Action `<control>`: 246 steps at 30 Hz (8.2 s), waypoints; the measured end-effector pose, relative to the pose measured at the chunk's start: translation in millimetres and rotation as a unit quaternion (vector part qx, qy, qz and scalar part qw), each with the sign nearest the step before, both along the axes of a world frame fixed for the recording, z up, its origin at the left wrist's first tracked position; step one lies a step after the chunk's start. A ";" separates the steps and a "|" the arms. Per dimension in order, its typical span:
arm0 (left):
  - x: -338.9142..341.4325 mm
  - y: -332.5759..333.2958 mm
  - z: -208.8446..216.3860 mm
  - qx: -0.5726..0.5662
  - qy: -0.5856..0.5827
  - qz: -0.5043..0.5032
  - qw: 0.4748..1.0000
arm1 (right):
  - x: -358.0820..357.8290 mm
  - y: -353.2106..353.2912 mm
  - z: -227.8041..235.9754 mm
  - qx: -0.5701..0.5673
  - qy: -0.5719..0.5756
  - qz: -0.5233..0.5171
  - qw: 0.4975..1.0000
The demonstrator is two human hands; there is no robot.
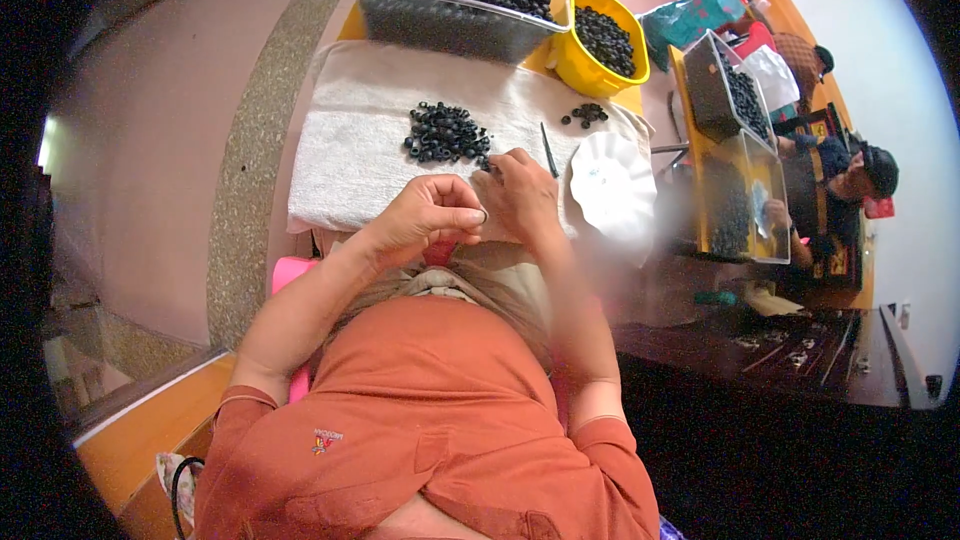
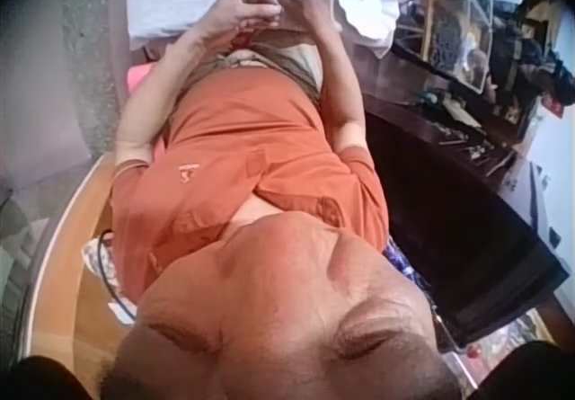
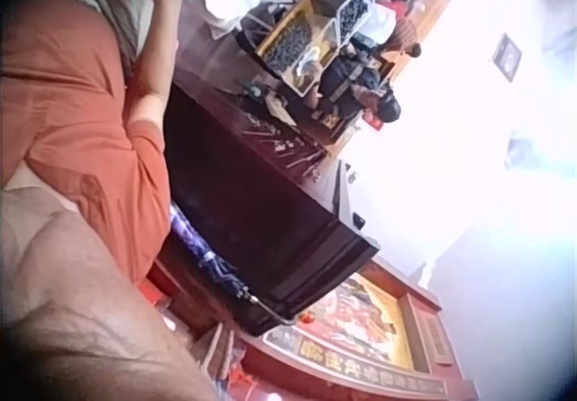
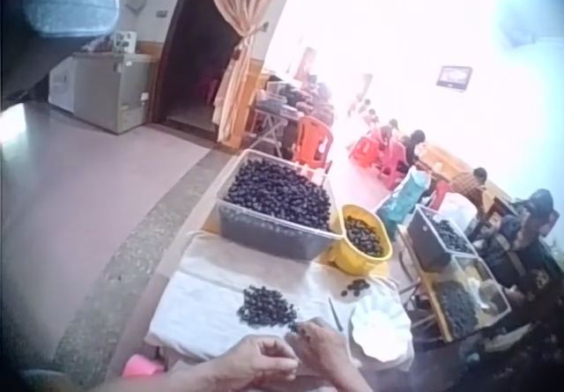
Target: Sorting small black berries or seeds by hand and using tweezers, placing them into different containers.
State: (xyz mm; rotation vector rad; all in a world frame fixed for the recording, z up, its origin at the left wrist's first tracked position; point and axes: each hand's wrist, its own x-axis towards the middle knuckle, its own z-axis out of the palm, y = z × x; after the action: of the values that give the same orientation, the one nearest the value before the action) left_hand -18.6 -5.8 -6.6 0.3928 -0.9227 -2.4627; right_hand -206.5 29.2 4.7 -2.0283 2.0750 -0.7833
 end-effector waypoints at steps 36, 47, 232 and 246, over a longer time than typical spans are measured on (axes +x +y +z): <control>-1.6 -2.1 -2.9 0.006 -0.064 0.040 0.997 | -28.8 3.0 -15.5 -0.001 -0.267 0.036 0.963; -2.4 -2.8 -2.0 -0.002 -0.076 0.044 0.996 | -35.2 2.9 -24.3 0.014 -0.292 0.028 0.956; -3.2 -6.7 -13.1 0.014 -0.071 0.154 0.985 | 23.5 19.2 -20.3 -0.136 -0.296 0.141 0.935; -6.0 -1.4 -12.2 0.009 -0.055 0.194 0.979 | 27.8 16.2 -19.1 -0.187 -0.235 0.105 0.948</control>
State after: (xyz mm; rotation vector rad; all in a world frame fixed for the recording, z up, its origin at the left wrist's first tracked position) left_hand -24.6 -7.3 -18.8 0.6541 -0.7805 -2.1096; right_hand -178.7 45.5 -14.4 -1.9257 1.5065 -1.5321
